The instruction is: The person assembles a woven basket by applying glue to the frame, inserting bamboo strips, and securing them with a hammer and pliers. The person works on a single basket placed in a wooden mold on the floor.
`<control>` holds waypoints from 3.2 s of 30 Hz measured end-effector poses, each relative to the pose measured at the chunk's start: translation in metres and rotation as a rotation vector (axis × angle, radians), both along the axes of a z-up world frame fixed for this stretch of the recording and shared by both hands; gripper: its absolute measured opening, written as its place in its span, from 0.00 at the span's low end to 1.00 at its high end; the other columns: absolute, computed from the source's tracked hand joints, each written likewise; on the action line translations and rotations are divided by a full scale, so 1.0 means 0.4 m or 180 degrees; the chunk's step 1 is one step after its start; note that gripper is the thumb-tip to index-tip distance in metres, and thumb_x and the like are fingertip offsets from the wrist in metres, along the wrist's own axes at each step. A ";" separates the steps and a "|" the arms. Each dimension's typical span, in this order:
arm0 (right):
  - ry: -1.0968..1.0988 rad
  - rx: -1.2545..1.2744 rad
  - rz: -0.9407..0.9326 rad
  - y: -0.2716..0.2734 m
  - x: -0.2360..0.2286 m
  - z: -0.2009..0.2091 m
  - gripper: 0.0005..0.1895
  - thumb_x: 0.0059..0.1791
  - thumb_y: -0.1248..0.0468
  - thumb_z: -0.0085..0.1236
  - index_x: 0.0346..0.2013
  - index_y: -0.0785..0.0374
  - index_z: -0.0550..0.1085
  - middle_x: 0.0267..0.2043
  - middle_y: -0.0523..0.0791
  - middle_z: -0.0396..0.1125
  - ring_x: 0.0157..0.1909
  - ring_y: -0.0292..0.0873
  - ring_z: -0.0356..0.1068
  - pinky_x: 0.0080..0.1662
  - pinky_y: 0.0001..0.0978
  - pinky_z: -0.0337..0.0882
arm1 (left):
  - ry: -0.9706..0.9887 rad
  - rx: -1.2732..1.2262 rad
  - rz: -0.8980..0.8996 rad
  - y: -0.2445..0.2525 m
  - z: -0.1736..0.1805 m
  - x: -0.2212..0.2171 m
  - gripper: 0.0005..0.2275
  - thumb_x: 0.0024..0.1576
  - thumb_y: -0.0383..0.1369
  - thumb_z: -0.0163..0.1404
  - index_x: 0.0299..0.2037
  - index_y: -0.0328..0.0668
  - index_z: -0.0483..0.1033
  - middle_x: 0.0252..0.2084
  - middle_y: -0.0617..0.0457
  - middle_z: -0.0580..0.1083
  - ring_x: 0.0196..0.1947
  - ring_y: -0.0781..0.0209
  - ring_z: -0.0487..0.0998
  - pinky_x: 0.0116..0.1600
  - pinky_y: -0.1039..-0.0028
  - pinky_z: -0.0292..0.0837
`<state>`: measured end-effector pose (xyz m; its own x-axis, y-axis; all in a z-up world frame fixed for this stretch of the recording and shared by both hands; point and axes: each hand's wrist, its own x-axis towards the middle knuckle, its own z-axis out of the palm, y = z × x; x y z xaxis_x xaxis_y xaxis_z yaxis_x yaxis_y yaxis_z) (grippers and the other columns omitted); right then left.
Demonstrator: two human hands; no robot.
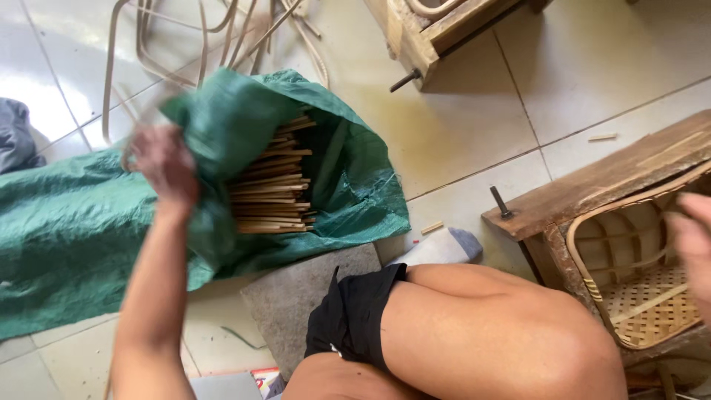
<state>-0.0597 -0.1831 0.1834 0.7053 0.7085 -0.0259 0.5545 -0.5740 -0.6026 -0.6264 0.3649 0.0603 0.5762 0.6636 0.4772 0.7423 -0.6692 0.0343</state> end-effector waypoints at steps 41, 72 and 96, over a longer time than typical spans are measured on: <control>0.0036 -0.0559 0.0995 0.176 -0.166 0.143 0.18 0.50 0.60 0.61 0.54 0.59 0.78 0.50 0.45 0.75 0.50 0.44 0.76 0.51 0.35 0.75 | 0.0011 -0.4117 -0.1260 -0.506 -0.054 0.258 0.14 0.66 0.41 0.53 0.49 0.37 0.78 0.42 0.41 0.81 0.40 0.46 0.82 0.44 0.60 0.77; 0.1343 -0.1082 0.0609 0.260 -0.203 0.198 0.19 0.48 0.57 0.60 0.53 0.57 0.79 0.50 0.44 0.79 0.48 0.38 0.78 0.51 0.32 0.75 | 0.0664 -0.3736 -0.3610 -0.352 0.241 0.839 0.06 0.54 0.31 0.58 0.37 0.41 0.84 0.32 0.48 0.82 0.29 0.56 0.83 0.34 0.67 0.78; 0.0746 0.0994 -0.3615 -0.441 -0.058 -0.010 0.08 0.61 0.59 0.51 0.50 0.58 0.72 0.40 0.43 0.69 0.36 0.35 0.68 0.36 0.25 0.69 | -0.0477 -0.7424 0.0088 -0.658 0.059 0.605 0.30 0.65 0.52 0.44 0.48 0.21 0.81 0.38 0.43 0.81 0.38 0.58 0.79 0.49 0.70 0.72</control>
